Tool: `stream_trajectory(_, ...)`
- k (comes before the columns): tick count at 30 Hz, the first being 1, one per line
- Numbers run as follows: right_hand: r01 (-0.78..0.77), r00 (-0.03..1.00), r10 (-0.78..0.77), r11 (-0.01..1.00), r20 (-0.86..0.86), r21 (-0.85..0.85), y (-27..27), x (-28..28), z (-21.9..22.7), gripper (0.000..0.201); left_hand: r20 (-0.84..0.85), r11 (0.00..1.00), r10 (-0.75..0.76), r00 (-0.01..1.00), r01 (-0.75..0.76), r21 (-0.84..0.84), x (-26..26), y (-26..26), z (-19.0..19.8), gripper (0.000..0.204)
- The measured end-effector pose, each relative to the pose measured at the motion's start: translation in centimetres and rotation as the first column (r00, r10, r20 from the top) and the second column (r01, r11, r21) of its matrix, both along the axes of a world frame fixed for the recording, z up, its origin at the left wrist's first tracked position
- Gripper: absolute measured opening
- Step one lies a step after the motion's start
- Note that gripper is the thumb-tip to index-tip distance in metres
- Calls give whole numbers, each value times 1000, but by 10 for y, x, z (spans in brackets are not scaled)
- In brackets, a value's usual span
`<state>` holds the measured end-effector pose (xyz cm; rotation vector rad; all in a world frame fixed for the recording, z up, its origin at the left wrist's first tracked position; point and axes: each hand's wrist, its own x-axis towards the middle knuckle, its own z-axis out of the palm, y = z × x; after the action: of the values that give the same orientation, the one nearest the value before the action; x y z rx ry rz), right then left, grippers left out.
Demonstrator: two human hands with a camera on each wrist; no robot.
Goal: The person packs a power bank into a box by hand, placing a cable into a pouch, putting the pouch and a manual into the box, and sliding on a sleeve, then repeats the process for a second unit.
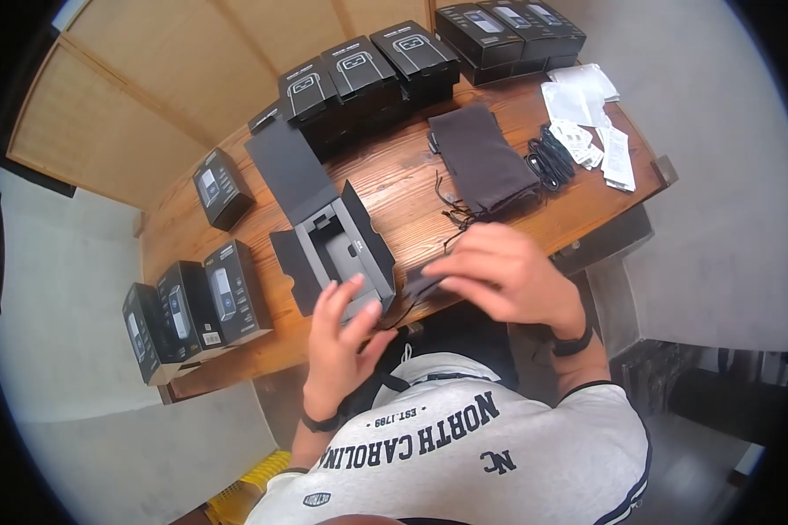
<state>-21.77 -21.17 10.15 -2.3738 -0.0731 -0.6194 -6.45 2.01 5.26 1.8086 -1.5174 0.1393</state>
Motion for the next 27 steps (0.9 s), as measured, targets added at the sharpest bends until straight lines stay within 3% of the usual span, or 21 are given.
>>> stream_trajectory(1, -70, 997, 71, 997, -42, 16, 4, 3, -5, 21, 51, 990, -110, 993, 114, -81, -3, -4, 3, 54)
stream_trajectory(3, -156, 983, 165, 982, -85, 105, 11, 8, -9, 19, 81, 983, -171, 982, 176, -50, -8, -12, 10, 41)
stream_trajectory(9, -152, 973, 203, 925, -114, 349, 0, 7, -21, 20, 37, 984, -181, 983, 181, -5, -6, -22, 6, 24)
stream_trajectory(12, 242, 970, -222, 923, -100, 300, -44, 2, -39, 18, -93, 990, -139, 986, 137, -25, -3, -18, 3, 22)
stream_trajectory(14, 569, 822, -566, 809, -66, 145, -86, -4, -57, 20, -136, 999, -36, 990, 31, -34, 0, -14, 5, 20)
stream_trajectory(15, 710, 704, -710, 703, -9, 41, -109, -9, -73, 21, -136, 999, -34, 990, 29, -34, 1, -12, 7, 20)
stream_trajectory(16, 771, 634, -773, 630, 21, -88, -134, -17, -90, 23, -132, 999, 8, 991, -13, -32, 2, -10, 8, 20)
stream_trajectory(17, 815, 563, -824, 540, 65, -211, -157, -25, -105, 26, -127, 998, 52, 991, -56, -30, 4, -8, 9, 19)
stream_trajectory(20, 812, 513, -856, 509, -67, -287, -190, -36, -127, 29, -148, 995, 77, 986, -84, -47, 11, -3, 6, 21)
stream_trajectory(21, 800, 529, -845, 527, -76, -287, -194, -37, -129, 29, -157, 993, 94, 983, -103, -51, 13, -1, 5, 22)
stream_trajectory(23, 799, 486, -837, 542, -252, -260, -201, -35, -133, 29, -165, 989, 133, 977, -141, -37, 14, 4, 4, 23)
stream_trajectory(25, 746, 532, -825, 564, -194, -354, -204, -35, -136, 35, -182, 988, 139, 973, -149, -42, 17, 7, 2, 20)
stream_trajectory(27, 718, 511, -831, 554, -220, -421, -201, -33, -130, 36, -219, 984, 167, 961, -175, -18, 17, 8, 8, 20)
